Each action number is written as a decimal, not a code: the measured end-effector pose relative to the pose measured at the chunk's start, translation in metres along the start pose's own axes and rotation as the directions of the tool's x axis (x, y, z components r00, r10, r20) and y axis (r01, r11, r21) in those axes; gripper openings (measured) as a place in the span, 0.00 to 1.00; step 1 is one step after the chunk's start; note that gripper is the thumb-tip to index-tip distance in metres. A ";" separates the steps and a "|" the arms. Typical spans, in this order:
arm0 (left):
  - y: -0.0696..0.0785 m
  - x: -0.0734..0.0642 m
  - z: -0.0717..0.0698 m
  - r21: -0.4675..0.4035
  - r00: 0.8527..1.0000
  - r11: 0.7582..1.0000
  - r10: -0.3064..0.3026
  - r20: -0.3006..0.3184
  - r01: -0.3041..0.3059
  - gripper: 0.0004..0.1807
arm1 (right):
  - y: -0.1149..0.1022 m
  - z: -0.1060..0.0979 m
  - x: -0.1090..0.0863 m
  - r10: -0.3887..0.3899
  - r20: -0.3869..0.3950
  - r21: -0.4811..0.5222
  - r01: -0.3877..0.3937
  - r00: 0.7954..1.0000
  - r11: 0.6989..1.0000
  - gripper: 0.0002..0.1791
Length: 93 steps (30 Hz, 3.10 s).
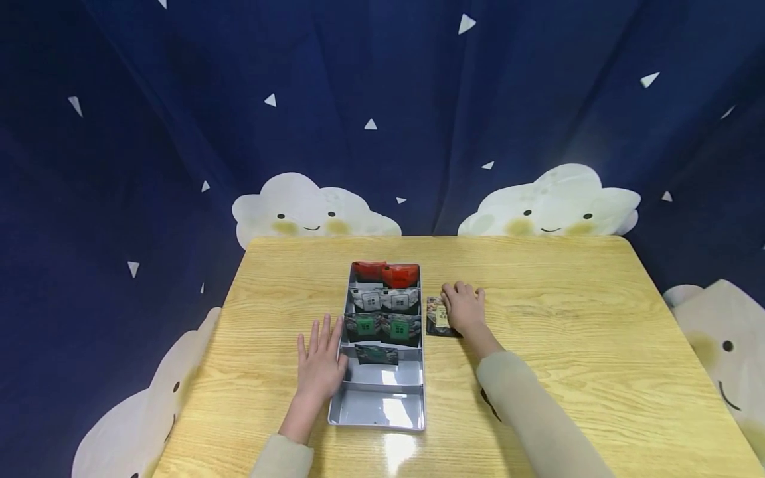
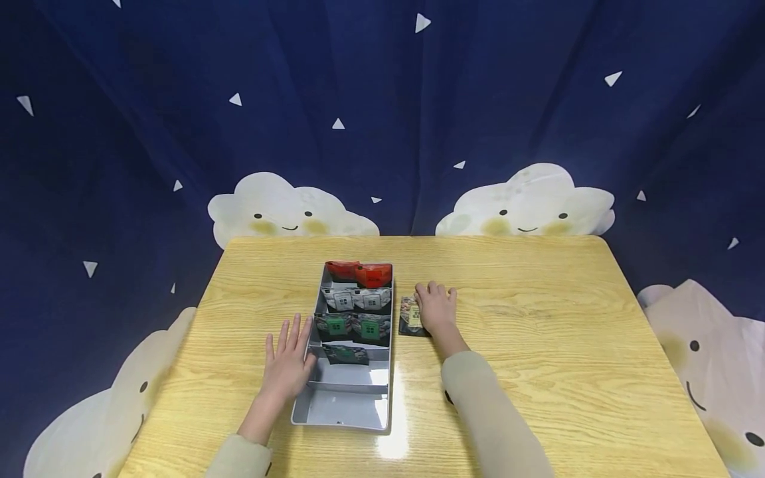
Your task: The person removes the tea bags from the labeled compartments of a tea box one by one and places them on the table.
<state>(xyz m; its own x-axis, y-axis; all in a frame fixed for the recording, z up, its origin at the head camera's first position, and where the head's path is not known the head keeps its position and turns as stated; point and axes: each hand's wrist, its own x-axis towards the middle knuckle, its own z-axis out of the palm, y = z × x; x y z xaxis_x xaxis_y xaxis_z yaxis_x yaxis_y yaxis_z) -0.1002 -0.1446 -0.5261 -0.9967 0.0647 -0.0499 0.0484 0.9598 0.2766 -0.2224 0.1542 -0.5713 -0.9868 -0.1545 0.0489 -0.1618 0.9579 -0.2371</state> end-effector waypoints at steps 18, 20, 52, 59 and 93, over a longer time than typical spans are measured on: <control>0.000 -0.001 -0.002 -0.002 1.000 1.000 -0.001 0.012 0.001 0.36 | -0.033 -0.041 -0.019 -0.121 -0.288 0.147 0.168 0.950 0.975 0.15; 0.001 -0.001 -0.002 -0.003 1.000 1.000 -0.003 0.014 0.003 0.36 | -0.039 -0.043 -0.023 -0.143 -0.320 0.151 0.200 0.937 0.968 0.15; -0.002 0.001 0.004 0.011 1.000 1.000 -0.001 -0.007 0.001 0.37 | -0.108 -0.030 -0.071 -0.626 -0.267 -0.025 0.644 0.733 0.764 0.26; -0.002 0.001 0.004 0.007 1.000 1.000 0.000 -0.012 0.000 0.36 | -0.113 -0.021 -0.071 -0.625 -0.226 -0.082 0.625 0.747 0.776 0.25; -0.001 0.001 0.003 -0.012 1.000 1.000 0.006 -0.009 -0.006 0.36 | -0.118 -0.016 -0.073 -0.621 -0.208 -0.118 0.611 0.756 0.783 0.10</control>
<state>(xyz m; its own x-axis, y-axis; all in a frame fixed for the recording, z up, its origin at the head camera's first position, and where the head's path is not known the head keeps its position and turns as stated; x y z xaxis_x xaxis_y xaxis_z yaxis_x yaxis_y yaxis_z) -0.1012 -0.1451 -0.5294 -0.9969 0.0678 -0.0400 0.0534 0.9559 0.2887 -0.1314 0.0561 -0.5310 -0.6434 -0.6614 0.3855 -0.7282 0.6841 -0.0415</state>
